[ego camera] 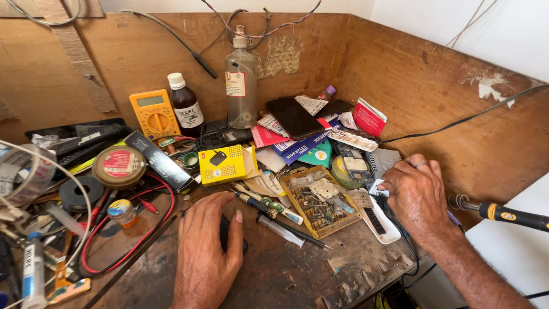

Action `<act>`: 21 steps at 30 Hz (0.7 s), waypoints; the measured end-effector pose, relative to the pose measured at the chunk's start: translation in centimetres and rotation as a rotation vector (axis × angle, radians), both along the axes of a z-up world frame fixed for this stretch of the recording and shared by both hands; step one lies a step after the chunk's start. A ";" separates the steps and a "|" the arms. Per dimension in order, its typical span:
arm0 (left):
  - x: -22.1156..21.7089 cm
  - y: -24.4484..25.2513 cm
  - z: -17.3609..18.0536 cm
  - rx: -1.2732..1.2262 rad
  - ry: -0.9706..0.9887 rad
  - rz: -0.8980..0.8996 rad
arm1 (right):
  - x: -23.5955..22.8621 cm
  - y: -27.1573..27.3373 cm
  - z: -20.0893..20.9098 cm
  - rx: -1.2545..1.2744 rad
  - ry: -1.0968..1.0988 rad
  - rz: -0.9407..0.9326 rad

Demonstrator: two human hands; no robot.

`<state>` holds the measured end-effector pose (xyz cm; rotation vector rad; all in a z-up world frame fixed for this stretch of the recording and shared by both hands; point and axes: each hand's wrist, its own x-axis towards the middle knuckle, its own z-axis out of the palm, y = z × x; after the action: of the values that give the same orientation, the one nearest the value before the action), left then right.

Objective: The person disassembles a black mobile phone on a cluttered workbench. They remove the back cover, battery, and internal components, then separate the front screen and keypad assembly from the main body.

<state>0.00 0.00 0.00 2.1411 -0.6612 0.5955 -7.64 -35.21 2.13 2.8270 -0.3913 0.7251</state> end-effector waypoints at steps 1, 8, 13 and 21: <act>0.0 0.0 0.0 -0.008 -0.009 -0.003 | 0.0 0.0 0.1 0.019 -0.005 0.005; -0.1 0.2 -0.1 -0.076 -0.078 -0.011 | -1.9 2.1 1.7 0.095 -0.213 0.122; -0.1 0.6 -0.4 -0.101 -0.069 0.001 | -1.7 7.1 1.3 0.253 -0.329 0.257; 0.4 0.8 -0.8 -0.186 0.005 0.100 | 0.7 9.0 2.2 0.115 -0.225 0.050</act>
<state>0.40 0.81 -0.83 2.0088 -0.4781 0.6789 -6.91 -26.26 4.30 2.8788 -0.4108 1.0696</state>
